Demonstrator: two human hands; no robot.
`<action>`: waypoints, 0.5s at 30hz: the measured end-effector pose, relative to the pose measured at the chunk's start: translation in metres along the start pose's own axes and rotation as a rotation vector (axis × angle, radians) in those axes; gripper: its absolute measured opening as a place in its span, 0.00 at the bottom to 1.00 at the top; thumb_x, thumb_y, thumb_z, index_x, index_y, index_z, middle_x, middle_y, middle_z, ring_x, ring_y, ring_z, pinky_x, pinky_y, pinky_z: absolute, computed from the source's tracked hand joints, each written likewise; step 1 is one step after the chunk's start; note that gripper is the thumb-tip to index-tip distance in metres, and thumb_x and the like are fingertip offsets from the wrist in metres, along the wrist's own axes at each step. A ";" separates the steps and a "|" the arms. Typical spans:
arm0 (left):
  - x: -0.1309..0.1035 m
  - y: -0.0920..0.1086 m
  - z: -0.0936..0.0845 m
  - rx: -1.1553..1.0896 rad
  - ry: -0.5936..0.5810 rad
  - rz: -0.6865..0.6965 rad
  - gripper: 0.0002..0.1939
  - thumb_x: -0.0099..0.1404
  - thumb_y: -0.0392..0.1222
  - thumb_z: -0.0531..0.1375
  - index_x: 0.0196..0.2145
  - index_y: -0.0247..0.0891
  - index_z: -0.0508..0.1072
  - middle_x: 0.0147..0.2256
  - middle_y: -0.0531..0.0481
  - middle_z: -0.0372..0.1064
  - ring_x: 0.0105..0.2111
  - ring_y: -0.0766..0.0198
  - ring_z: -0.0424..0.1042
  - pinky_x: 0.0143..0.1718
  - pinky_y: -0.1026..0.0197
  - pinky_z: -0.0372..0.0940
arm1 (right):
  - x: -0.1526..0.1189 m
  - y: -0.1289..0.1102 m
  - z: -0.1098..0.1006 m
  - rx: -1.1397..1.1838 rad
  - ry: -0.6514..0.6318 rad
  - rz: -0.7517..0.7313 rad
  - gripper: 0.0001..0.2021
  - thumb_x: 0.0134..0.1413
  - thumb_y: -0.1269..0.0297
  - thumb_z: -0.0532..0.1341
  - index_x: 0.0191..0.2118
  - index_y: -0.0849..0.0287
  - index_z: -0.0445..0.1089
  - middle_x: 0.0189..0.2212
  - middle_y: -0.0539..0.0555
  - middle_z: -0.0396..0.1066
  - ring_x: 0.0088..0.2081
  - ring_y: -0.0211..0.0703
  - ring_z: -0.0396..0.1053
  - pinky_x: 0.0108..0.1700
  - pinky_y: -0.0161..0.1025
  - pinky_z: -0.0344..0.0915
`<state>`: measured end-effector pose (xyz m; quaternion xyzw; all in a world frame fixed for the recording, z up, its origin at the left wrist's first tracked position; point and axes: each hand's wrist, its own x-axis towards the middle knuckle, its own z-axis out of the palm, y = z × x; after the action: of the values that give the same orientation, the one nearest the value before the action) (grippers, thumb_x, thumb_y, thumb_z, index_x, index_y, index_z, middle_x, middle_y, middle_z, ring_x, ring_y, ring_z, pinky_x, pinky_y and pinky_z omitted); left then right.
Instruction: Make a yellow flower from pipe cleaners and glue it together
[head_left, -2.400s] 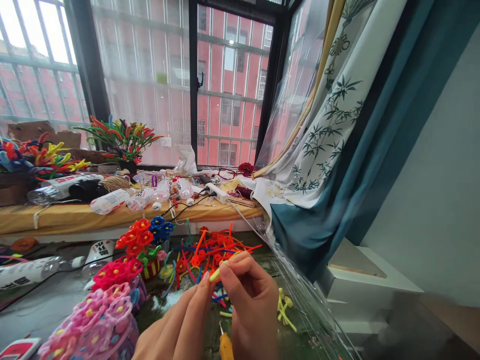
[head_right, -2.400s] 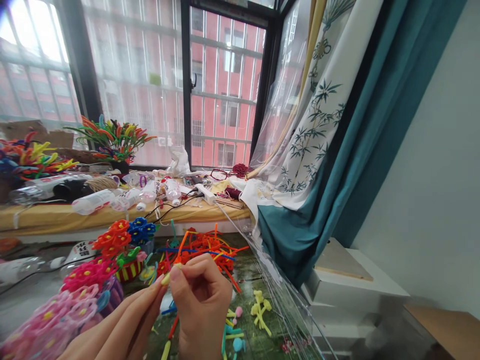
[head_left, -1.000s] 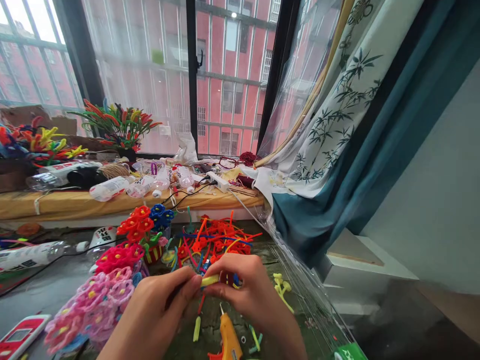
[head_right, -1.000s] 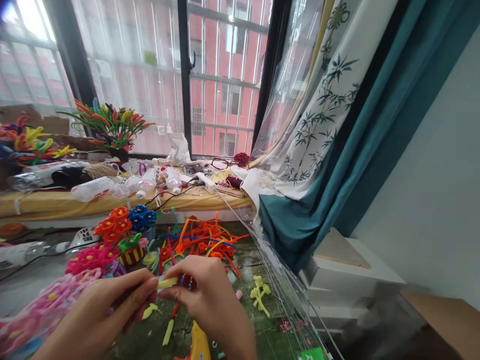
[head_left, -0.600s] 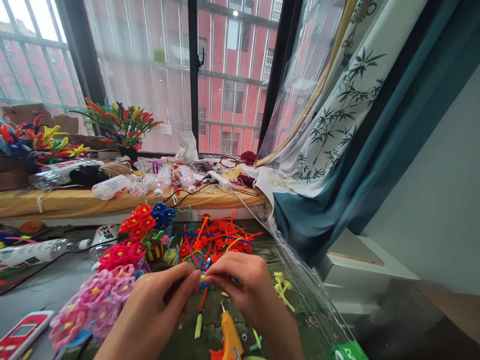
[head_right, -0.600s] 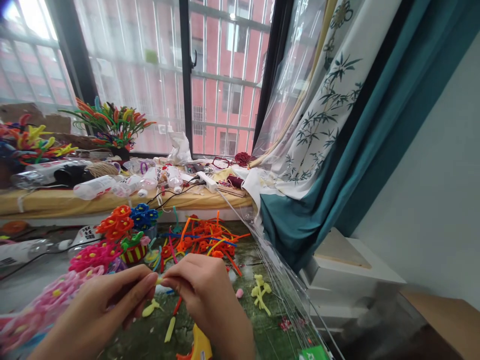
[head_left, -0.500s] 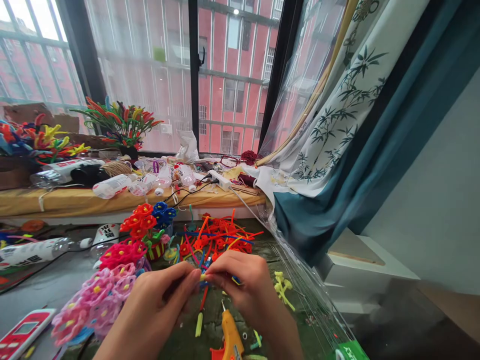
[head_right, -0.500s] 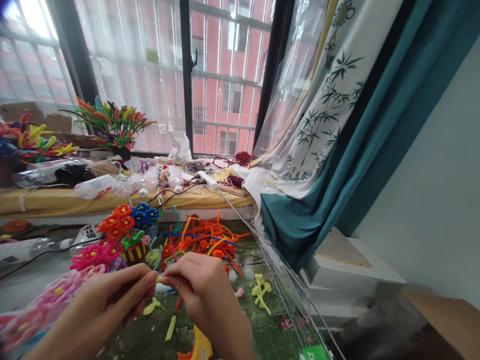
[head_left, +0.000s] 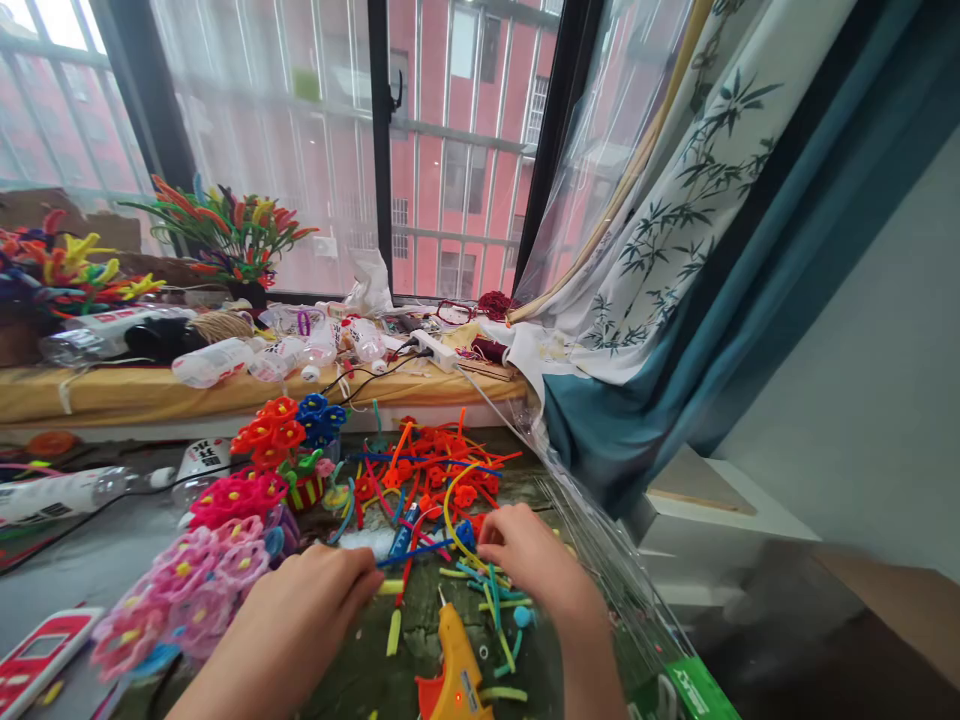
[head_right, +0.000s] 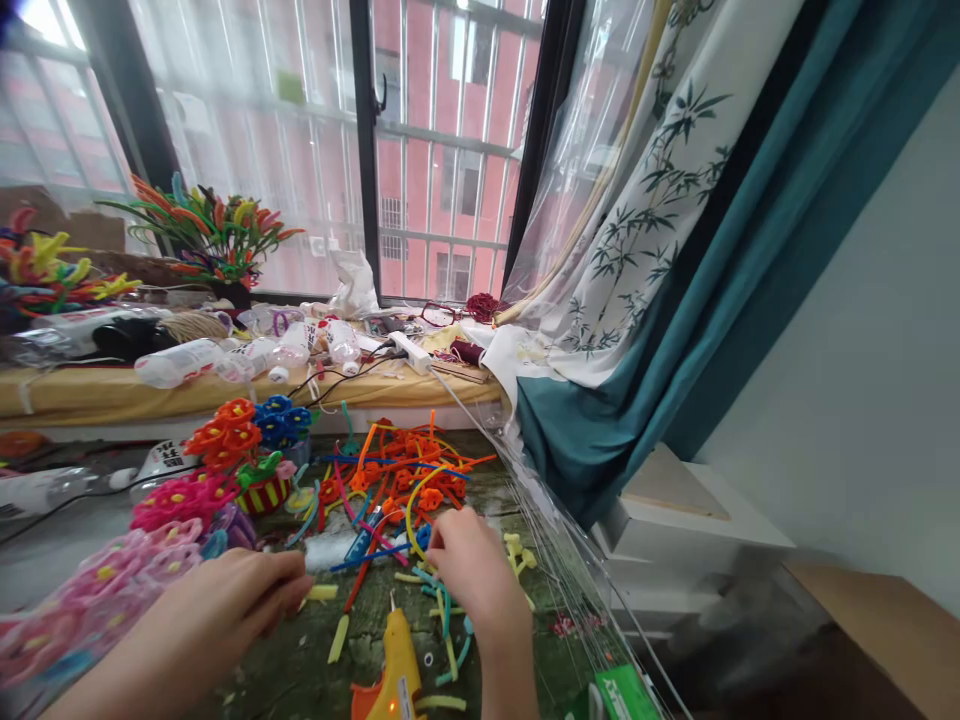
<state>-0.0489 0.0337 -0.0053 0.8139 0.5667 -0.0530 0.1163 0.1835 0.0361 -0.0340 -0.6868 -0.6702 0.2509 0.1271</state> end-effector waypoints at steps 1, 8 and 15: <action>0.002 -0.004 0.004 0.015 -0.018 -0.003 0.17 0.68 0.41 0.45 0.29 0.40 0.71 0.31 0.42 0.75 0.37 0.49 0.74 0.36 0.54 0.57 | 0.006 0.008 0.004 -0.030 -0.030 0.056 0.05 0.60 0.73 0.64 0.33 0.61 0.76 0.33 0.55 0.78 0.37 0.46 0.77 0.39 0.38 0.69; 0.016 -0.015 0.019 0.027 -0.052 -0.055 0.12 0.64 0.30 0.54 0.31 0.39 0.76 0.36 0.44 0.76 0.40 0.50 0.76 0.38 0.54 0.63 | 0.035 0.031 0.031 -0.128 -0.250 0.159 0.11 0.65 0.62 0.63 0.50 0.60 0.71 0.47 0.56 0.73 0.44 0.47 0.74 0.45 0.47 0.74; 0.021 -0.024 0.035 -0.082 0.000 -0.066 0.13 0.69 0.46 0.61 0.48 0.38 0.72 0.47 0.46 0.72 0.42 0.58 0.74 0.43 0.52 0.72 | 0.043 0.022 0.047 -0.123 -0.219 0.111 0.13 0.65 0.62 0.63 0.52 0.60 0.70 0.50 0.57 0.72 0.47 0.49 0.73 0.48 0.50 0.72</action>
<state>-0.0624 0.0524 -0.0464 0.7895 0.5948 -0.0335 0.1477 0.1772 0.0696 -0.0920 -0.6977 -0.6553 0.2894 -0.0030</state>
